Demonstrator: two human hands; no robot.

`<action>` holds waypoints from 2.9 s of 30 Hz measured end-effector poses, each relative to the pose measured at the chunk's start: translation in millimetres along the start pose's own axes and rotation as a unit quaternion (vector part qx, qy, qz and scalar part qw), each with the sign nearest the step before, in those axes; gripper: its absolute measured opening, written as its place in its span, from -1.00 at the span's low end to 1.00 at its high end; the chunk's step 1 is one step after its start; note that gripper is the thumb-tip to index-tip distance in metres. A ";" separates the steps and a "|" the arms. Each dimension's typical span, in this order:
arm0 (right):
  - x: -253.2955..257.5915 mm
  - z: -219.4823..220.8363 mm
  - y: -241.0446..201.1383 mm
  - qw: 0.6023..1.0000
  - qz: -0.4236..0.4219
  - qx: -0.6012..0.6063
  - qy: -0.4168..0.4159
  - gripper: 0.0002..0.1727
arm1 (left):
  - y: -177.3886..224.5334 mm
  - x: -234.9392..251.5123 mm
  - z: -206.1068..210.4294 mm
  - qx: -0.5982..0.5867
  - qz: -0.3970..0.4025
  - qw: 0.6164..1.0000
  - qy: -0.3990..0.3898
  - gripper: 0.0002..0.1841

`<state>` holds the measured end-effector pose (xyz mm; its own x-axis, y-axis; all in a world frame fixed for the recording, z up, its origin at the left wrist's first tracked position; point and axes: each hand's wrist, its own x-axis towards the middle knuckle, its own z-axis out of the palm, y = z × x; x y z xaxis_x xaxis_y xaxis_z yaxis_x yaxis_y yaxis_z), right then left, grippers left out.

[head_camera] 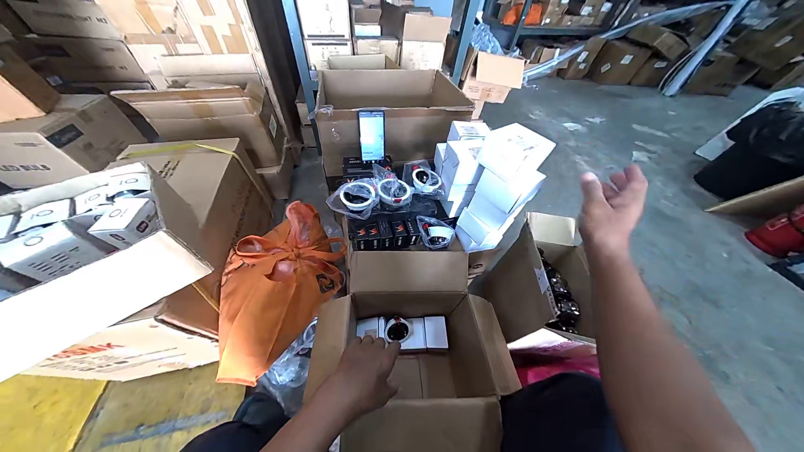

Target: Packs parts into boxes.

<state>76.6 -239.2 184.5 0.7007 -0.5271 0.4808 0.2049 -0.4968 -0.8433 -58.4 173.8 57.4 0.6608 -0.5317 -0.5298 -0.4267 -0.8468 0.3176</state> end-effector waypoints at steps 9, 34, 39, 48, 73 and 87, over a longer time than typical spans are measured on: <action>-60.4 -146.2 110.8 0.917 0.236 -0.244 0.211 -0.14 | -2.3 4.4 21.9 0.040 -0.004 0.999 -0.032 -0.20; -211.9 31.7 96.0 0.696 -0.194 -0.309 -0.619 -0.62 | 33.4 46.1 120.1 0.103 0.027 0.991 -0.079 -0.71; -260.1 68.7 125.7 0.553 -0.148 -0.360 -0.736 -0.59 | 36.0 45.0 117.7 0.077 0.021 0.994 -0.069 -0.72; -304.4 161.2 157.2 0.623 -0.044 -0.385 -0.680 -0.20 | 43.1 42.4 91.1 0.031 0.023 0.990 -0.134 -0.44; -320.3 149.8 204.5 0.473 0.109 -0.489 -0.725 -0.01 | 38.8 29.9 33.8 -0.038 0.058 0.991 -0.115 -0.42; -265.6 116.3 76.9 0.498 0.192 -0.413 -0.738 -0.15 | 67.4 19.7 38.5 0.018 0.092 0.991 -0.098 -0.39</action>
<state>-14.3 -57.2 -36.0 0.4442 0.0855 -0.8918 -0.0613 -0.9902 -0.1255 -97.9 106.9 38.0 0.4393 -0.6605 -0.6089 -0.5532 -0.7329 0.3959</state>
